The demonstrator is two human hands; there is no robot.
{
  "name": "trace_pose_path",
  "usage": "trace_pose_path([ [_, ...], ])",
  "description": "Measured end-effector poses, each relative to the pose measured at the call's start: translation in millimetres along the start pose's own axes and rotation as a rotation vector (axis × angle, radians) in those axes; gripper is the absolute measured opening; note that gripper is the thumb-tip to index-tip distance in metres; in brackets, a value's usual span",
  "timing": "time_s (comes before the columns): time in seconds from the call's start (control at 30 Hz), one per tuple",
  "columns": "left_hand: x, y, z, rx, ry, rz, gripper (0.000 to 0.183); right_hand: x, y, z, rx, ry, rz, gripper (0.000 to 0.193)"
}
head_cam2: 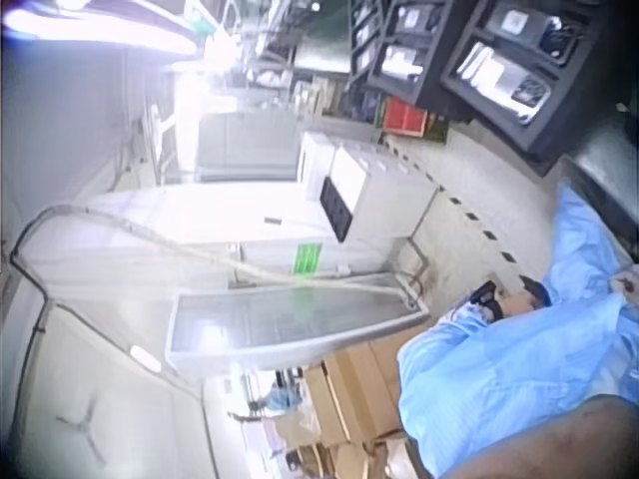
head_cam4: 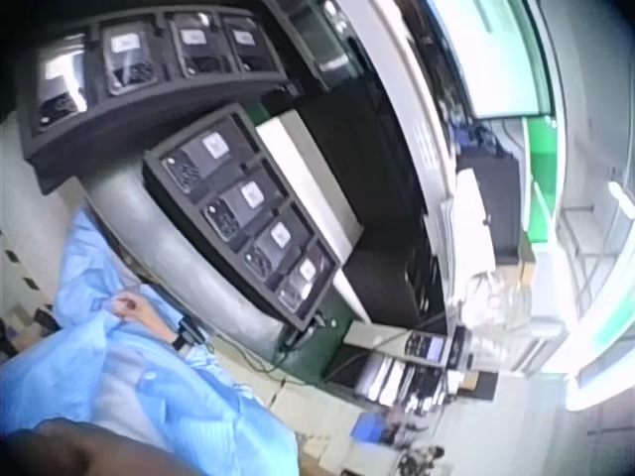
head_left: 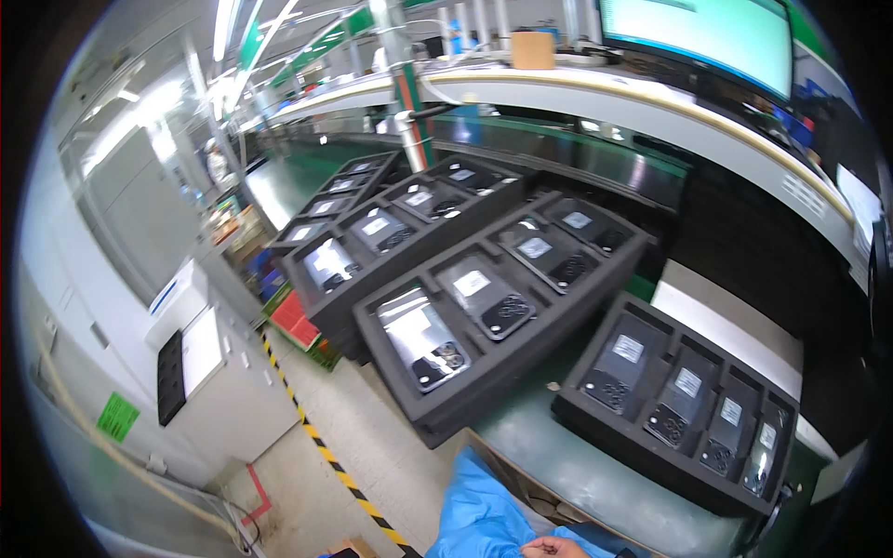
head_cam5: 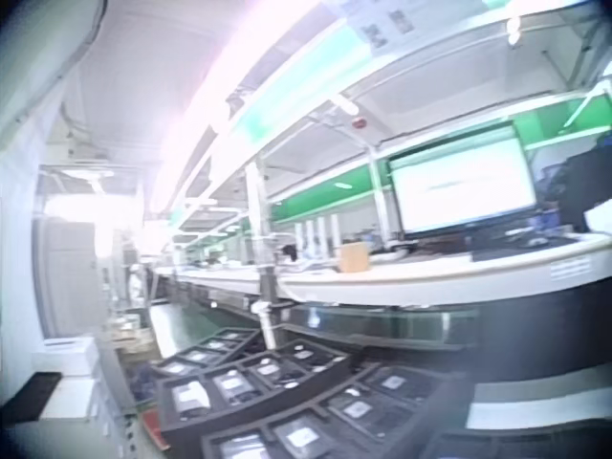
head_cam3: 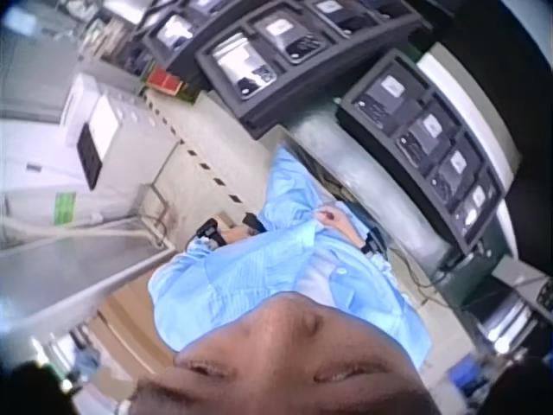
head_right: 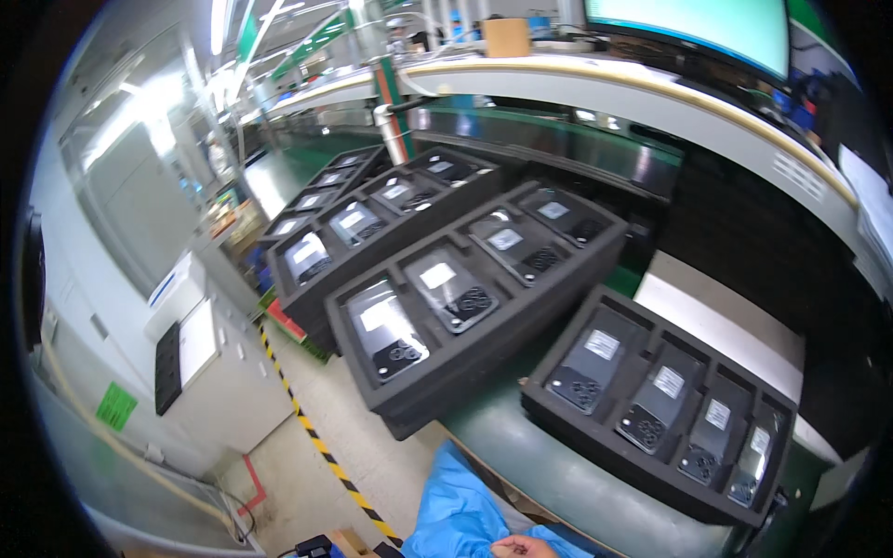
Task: Scanning barcodes on smartphone packaging boxes and applying printed labels to them.
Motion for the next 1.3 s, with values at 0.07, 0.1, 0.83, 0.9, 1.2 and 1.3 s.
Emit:
trace_pose_path([
  [0.07, -12.6, -3.8, 11.9, 0.002, 0.032, 0.069, 0.026, -3.2, 18.0, -17.7, 0.012, -0.192, 0.122, 0.024],
  [0.1, -21.0, -6.1, 19.2, 0.001, 0.052, 0.120, 0.026, -0.1, 23.1, -22.7, -0.004, -0.229, 0.148, 0.024],
  [0.83, -9.2, -383.7, 108.2, 1.254, -0.741, 0.545, 0.005, -64.8, 148.3, -275.5, -0.775, -1.606, 0.014, 0.017],
  [0.9, -33.1, -398.4, 122.2, 1.114, -0.598, -0.005, 0.010, -89.2, 139.8, -316.2, -0.761, -1.906, -0.027, 0.021],
  [1.2, -41.4, -503.0, 62.7, 1.636, -0.672, 0.029, 0.006, -177.2, 132.3, -367.3, -0.122, -2.093, -0.315, 0.045],
  [1.3, -10.6, -542.4, 67.4, 1.709, -0.873, 0.494, 0.008, -201.2, 129.1, -362.7, -0.053, -1.914, -0.283, 0.046],
])
Point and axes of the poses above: each hand's wrist, its own z-axis towards the middle knuckle, its own x-axis out of the palm, y = z × x, the point moved 6 cm from there along z, towards the middle knuckle, and after that the axes turned 3 degrees about x, right-handed, at the moved point
